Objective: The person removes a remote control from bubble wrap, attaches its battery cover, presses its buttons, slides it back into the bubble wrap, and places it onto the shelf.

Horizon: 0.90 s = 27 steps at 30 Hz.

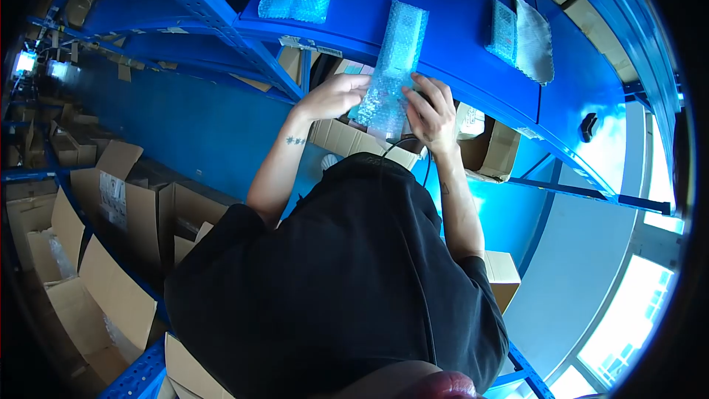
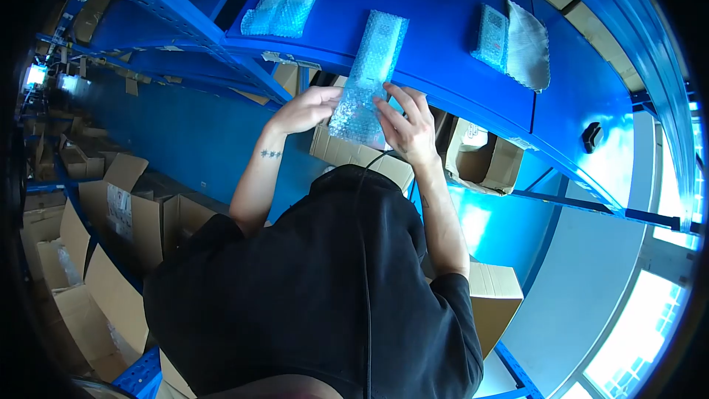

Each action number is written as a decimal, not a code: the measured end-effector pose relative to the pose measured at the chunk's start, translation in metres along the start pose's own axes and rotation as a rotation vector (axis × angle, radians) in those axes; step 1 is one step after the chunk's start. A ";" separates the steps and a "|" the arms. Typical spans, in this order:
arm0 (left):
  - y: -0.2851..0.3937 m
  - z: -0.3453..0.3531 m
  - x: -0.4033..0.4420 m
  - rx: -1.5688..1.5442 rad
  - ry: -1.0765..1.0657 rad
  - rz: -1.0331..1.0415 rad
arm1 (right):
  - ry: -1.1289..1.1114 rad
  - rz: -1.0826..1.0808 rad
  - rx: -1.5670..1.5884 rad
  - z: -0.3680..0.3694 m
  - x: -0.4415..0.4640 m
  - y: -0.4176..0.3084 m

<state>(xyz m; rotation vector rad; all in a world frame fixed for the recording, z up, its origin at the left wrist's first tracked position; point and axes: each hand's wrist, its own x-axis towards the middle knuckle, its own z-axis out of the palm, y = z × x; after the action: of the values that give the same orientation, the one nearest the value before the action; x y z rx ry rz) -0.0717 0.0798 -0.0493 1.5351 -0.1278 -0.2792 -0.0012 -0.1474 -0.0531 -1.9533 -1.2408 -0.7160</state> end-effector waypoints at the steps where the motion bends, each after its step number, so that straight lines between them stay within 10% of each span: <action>1: 0.005 0.004 -0.003 -0.002 0.006 0.001 | -0.003 -0.004 0.004 0.000 -0.001 -0.001; 6: 0.027 0.021 -0.004 0.529 0.384 0.066 | 0.036 -0.002 0.063 -0.001 -0.006 -0.001; 10: 0.028 0.020 -0.009 1.053 0.467 0.702 | -0.017 0.001 0.137 -0.006 -0.006 -0.004; 27: 0.004 0.012 0.016 0.613 0.466 0.819 | 0.066 0.237 0.269 0.001 -0.005 -0.004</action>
<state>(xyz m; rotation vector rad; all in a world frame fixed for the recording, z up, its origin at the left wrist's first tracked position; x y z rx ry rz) -0.0590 0.0640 -0.0468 1.9608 -0.4849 0.8327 -0.0070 -0.1474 -0.0563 -1.7998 -0.9889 -0.4633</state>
